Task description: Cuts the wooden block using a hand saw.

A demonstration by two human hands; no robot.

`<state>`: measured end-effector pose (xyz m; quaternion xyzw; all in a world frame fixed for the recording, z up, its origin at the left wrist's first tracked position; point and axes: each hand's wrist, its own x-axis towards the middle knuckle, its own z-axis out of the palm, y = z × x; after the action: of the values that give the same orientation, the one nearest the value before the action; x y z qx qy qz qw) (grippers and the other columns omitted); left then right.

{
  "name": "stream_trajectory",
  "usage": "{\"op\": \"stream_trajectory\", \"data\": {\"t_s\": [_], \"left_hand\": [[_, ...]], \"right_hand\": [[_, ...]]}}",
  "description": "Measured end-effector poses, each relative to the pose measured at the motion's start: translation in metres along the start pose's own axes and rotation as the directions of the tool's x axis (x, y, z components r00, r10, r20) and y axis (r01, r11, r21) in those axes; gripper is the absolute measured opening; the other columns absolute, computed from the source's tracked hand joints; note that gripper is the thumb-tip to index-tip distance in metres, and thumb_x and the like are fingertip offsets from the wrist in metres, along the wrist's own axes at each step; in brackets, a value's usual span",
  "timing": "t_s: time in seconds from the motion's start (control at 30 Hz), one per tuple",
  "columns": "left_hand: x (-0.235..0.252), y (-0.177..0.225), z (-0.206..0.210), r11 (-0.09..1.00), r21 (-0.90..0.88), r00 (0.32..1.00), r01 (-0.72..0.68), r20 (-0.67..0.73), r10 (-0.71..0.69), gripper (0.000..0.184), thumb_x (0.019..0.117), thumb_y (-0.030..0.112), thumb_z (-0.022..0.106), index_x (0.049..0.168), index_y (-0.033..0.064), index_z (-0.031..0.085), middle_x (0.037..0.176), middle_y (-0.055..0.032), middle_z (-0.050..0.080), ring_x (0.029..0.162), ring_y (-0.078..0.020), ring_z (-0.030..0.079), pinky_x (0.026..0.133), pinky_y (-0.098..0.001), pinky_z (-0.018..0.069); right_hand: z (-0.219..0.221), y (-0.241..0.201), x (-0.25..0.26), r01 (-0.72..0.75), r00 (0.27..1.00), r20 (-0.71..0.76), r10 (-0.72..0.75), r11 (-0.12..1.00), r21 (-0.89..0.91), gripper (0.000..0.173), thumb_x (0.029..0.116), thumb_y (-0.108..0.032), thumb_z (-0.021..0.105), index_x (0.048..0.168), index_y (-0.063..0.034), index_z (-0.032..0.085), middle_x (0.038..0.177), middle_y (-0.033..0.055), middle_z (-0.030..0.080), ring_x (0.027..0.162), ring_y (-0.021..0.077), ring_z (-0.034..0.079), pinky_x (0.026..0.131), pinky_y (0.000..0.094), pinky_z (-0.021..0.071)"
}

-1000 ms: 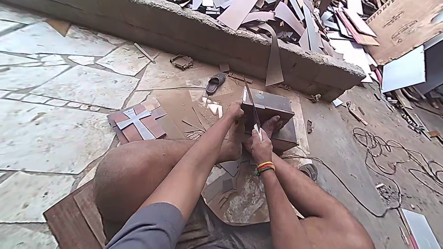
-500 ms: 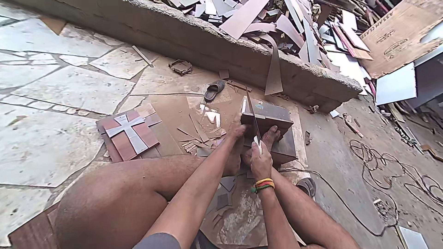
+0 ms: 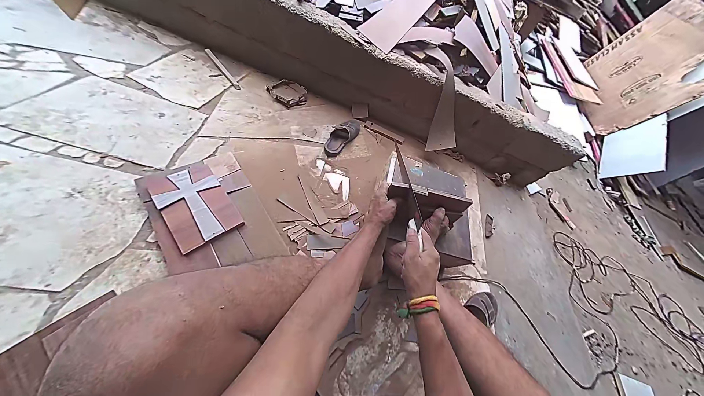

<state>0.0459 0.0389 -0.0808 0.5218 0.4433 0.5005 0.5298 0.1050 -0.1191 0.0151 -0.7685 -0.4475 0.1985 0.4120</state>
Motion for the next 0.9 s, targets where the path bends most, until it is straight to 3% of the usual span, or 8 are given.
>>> {"op": "stream_trajectory", "data": {"t_s": [0.23, 0.3, 0.53, 0.6, 0.7, 0.77, 0.83, 0.9], "left_hand": [[-0.004, 0.007, 0.0, 0.997, 0.073, 1.0, 0.017, -0.019, -0.016, 0.035, 0.0881, 0.004, 0.066, 0.122, -0.0019, 0.064, 0.113, -0.0138, 0.072, 0.108, -0.0179, 0.07, 0.099, -0.0382, 0.0563], [-0.006, 0.008, -0.001, 0.997, 0.082, 1.0, 0.014, -0.015, -0.013, 0.034, 0.0872, 0.003, 0.065, 0.121, -0.0012, 0.065, 0.112, -0.0129, 0.073, 0.107, -0.0169, 0.07, 0.098, -0.0376, 0.0567], [-0.003, 0.004, -0.004, 0.999, 0.048, 1.0, -0.022, 0.017, 0.021, 0.036, 0.0864, 0.0, 0.062, 0.122, -0.0022, 0.065, 0.114, -0.0131, 0.072, 0.109, -0.0162, 0.069, 0.1, -0.0369, 0.0557], [-0.002, 0.003, -0.004, 0.999, 0.037, 0.999, -0.028, 0.019, 0.027, 0.034, 0.0868, -0.001, 0.062, 0.121, -0.0023, 0.065, 0.113, -0.0126, 0.073, 0.107, -0.0158, 0.07, 0.098, -0.0364, 0.0565], [-0.001, 0.004, -0.005, 0.998, 0.057, 1.0, -0.013, 0.015, 0.012, 0.034, 0.0859, -0.001, 0.061, 0.12, -0.0022, 0.065, 0.112, -0.013, 0.072, 0.106, -0.0165, 0.07, 0.097, -0.0371, 0.0564], [-0.001, 0.005, -0.004, 0.997, 0.076, 1.0, -0.012, 0.008, 0.012, 0.034, 0.0846, -0.001, 0.061, 0.118, -0.0018, 0.066, 0.11, -0.0134, 0.073, 0.106, -0.0174, 0.07, 0.097, -0.0383, 0.0563], [-0.008, 0.004, -0.002, 0.994, 0.097, 0.999, -0.04, 0.02, 0.039, 0.034, 0.0835, 0.001, 0.06, 0.117, -0.0001, 0.067, 0.109, -0.0115, 0.073, 0.104, -0.0157, 0.07, 0.096, -0.0375, 0.0566], [-0.004, 0.006, -0.004, 0.994, 0.091, 0.998, -0.064, 0.015, 0.063, 0.034, 0.0842, 0.0, 0.059, 0.117, -0.0008, 0.067, 0.11, -0.012, 0.073, 0.104, -0.0155, 0.07, 0.096, -0.037, 0.0566]], "right_hand": [[-0.007, 0.006, -0.006, -0.057, 0.998, 0.037, 0.055, 0.997, 0.045, 0.041, 0.1055, -0.035, 0.055, 0.133, -0.0067, 0.067, 0.1, 0.0096, 0.075, 0.087, 0.0182, 0.07, 0.082, 0.046, 0.0573], [-0.01, 0.0, -0.007, -0.075, 0.996, 0.049, 0.073, 0.997, 0.032, 0.04, 0.1056, -0.035, 0.055, 0.131, -0.0071, 0.068, 0.093, 0.0086, 0.073, 0.079, 0.018, 0.068, 0.075, 0.0456, 0.0567], [0.001, -0.003, 0.016, -0.036, 0.999, -0.007, 0.035, 0.999, -0.036, 0.035, 0.1056, -0.032, 0.057, 0.121, -0.0065, 0.075, 0.101, 0.0107, 0.076, 0.092, 0.0214, 0.071, 0.086, 0.0499, 0.0556], [0.014, 0.0, 0.03, 0.01, 0.999, -0.047, -0.011, 0.999, -0.039, 0.033, 0.1045, -0.032, 0.058, 0.112, -0.007, 0.078, 0.092, 0.0081, 0.076, 0.08, 0.0173, 0.07, 0.077, 0.0449, 0.0564], [0.013, 0.001, 0.027, -0.008, 1.0, -0.027, 0.007, 0.999, -0.033, 0.033, 0.1049, -0.031, 0.058, 0.117, -0.0065, 0.076, 0.096, 0.0092, 0.076, 0.084, 0.0178, 0.071, 0.081, 0.0449, 0.0565], [-0.002, 0.003, 0.004, -0.063, 0.998, 0.024, 0.064, 0.998, -0.022, 0.039, 0.1054, -0.033, 0.056, 0.13, -0.0058, 0.07, 0.103, 0.0122, 0.076, 0.092, 0.0226, 0.071, 0.086, 0.0508, 0.0556], [-0.017, 0.006, -0.016, -0.092, 0.995, 0.047, 0.093, 0.995, -0.026, 0.045, 0.1051, -0.036, 0.054, 0.138, -0.0072, 0.065, 0.098, 0.011, 0.075, 0.082, 0.0214, 0.07, 0.078, 0.0501, 0.0575], [-0.021, 0.0, -0.027, -0.085, 0.995, 0.042, 0.085, 0.996, -0.008, 0.045, 0.1047, -0.039, 0.053, 0.137, -0.0092, 0.065, 0.085, 0.0074, 0.07, 0.066, 0.0175, 0.063, 0.066, 0.0459, 0.0554]]}}
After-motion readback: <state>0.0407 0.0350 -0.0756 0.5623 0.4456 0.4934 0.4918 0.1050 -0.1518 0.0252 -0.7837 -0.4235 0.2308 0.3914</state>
